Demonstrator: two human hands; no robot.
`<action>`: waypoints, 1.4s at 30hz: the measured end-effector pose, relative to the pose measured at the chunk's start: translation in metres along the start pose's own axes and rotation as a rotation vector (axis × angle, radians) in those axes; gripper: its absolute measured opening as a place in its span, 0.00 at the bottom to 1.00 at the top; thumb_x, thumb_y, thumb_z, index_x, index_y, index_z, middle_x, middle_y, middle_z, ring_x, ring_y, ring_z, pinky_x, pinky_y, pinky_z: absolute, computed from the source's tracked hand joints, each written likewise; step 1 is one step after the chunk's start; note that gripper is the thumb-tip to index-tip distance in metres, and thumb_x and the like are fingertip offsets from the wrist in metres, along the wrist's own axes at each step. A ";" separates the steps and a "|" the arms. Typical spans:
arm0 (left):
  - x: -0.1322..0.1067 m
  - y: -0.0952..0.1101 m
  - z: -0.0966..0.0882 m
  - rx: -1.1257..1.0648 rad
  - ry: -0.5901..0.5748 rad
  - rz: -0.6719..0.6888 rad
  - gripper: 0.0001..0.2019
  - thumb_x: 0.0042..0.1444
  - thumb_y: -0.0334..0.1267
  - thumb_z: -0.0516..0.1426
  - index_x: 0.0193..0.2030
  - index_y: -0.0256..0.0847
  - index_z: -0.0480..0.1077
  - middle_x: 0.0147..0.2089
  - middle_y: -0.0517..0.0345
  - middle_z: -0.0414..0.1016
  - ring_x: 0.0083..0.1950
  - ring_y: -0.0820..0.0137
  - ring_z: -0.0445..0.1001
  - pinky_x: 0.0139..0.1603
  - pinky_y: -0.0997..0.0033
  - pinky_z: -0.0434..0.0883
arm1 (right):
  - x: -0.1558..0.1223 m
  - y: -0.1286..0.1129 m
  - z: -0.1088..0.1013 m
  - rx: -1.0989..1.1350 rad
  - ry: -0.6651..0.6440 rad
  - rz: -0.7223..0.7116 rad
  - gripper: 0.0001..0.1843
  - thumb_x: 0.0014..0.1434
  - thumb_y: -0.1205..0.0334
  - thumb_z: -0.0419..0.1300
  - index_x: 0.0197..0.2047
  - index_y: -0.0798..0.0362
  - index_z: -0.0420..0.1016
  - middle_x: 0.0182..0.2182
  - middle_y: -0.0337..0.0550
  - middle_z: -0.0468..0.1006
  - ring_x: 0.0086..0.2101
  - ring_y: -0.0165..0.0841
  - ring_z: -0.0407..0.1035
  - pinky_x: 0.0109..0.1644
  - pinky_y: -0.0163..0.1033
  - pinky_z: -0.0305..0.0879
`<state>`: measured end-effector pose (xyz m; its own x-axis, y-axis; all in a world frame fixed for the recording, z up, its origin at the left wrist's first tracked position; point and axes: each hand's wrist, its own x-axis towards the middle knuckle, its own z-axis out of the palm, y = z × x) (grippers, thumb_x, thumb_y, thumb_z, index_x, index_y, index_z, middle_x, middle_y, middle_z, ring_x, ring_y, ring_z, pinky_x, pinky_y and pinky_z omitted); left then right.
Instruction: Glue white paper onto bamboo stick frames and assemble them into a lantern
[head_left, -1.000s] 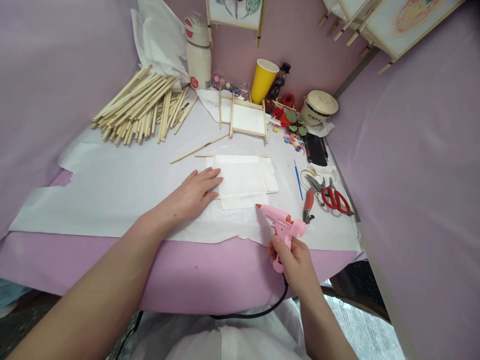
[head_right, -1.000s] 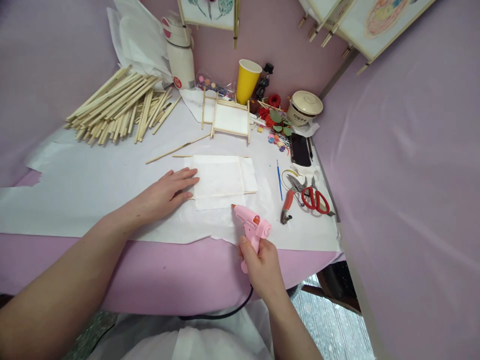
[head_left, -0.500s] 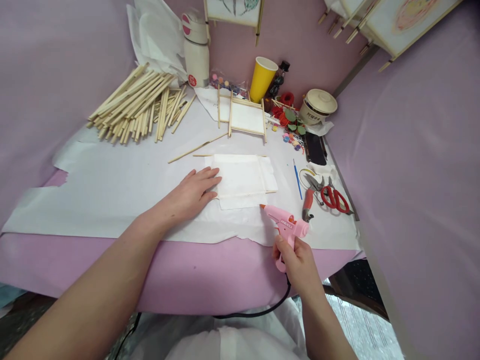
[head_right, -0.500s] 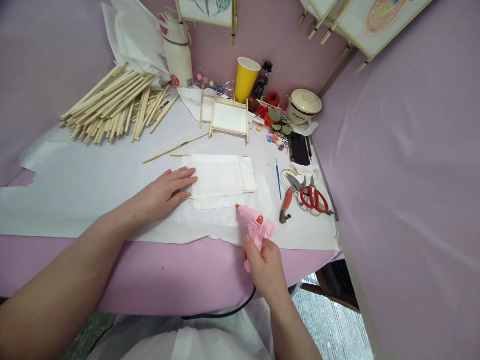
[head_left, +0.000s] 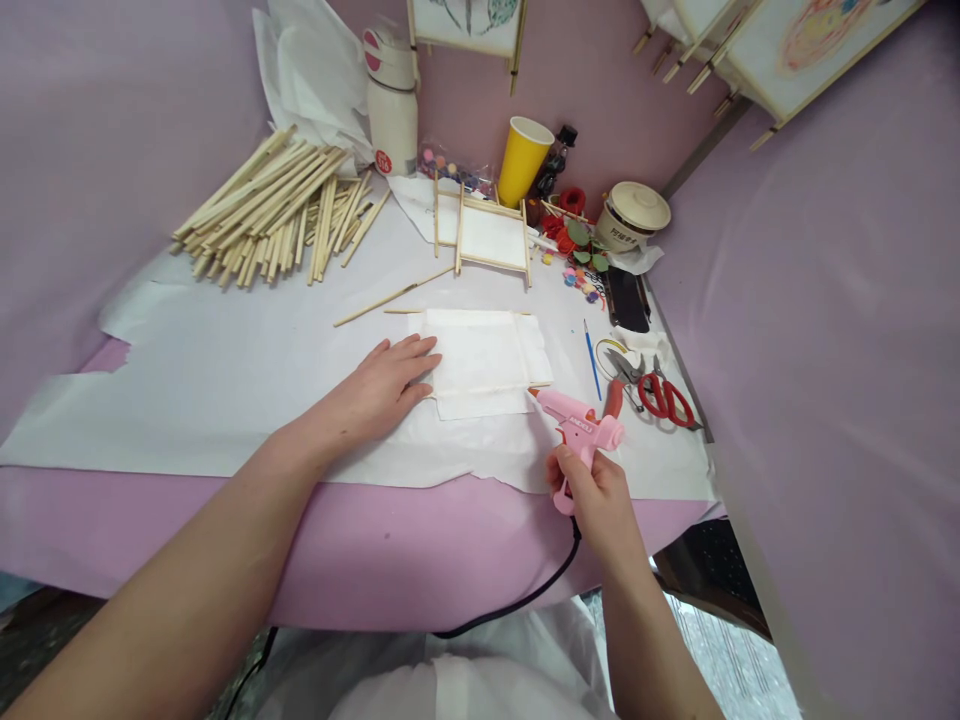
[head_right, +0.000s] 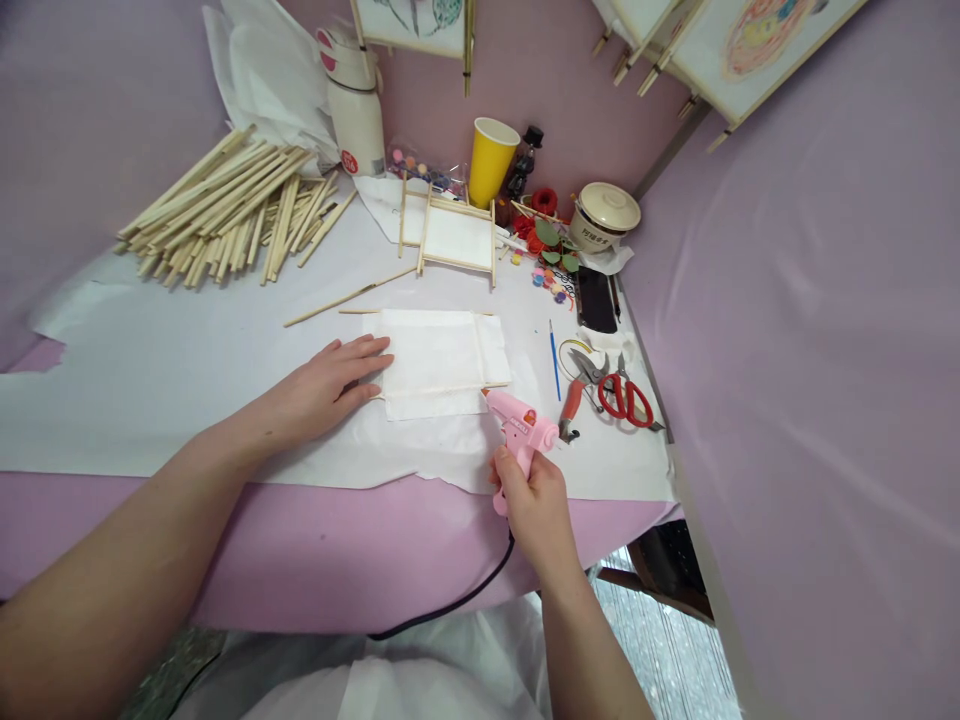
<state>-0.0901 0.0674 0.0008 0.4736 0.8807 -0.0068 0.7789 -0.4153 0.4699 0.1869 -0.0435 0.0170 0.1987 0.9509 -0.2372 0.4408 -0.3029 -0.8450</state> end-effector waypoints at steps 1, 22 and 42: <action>0.000 0.000 0.000 0.002 -0.003 0.001 0.24 0.66 0.43 0.44 0.67 0.41 0.61 0.74 0.56 0.52 0.74 0.62 0.47 0.73 0.50 0.46 | 0.001 -0.001 0.000 -0.011 0.005 -0.006 0.23 0.62 0.44 0.54 0.25 0.54 0.70 0.22 0.38 0.71 0.26 0.31 0.65 0.31 0.35 0.59; 0.000 0.000 0.000 -0.020 0.003 -0.004 0.24 0.66 0.43 0.44 0.67 0.43 0.61 0.74 0.58 0.51 0.74 0.61 0.47 0.74 0.50 0.45 | 0.000 -0.002 -0.001 -0.076 0.015 0.044 0.26 0.61 0.42 0.54 0.21 0.53 0.67 0.18 0.38 0.69 0.23 0.30 0.63 0.29 0.34 0.58; 0.000 -0.001 0.001 -0.011 0.005 0.003 0.24 0.66 0.44 0.44 0.66 0.41 0.62 0.73 0.56 0.52 0.74 0.62 0.47 0.74 0.51 0.45 | -0.012 0.000 -0.006 -0.032 -0.033 0.046 0.25 0.61 0.43 0.54 0.22 0.54 0.68 0.20 0.39 0.69 0.24 0.31 0.63 0.29 0.34 0.58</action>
<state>-0.0906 0.0678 -0.0010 0.4741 0.8805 -0.0010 0.7729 -0.4156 0.4795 0.1900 -0.0557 0.0227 0.1909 0.9374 -0.2912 0.4598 -0.3475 -0.8172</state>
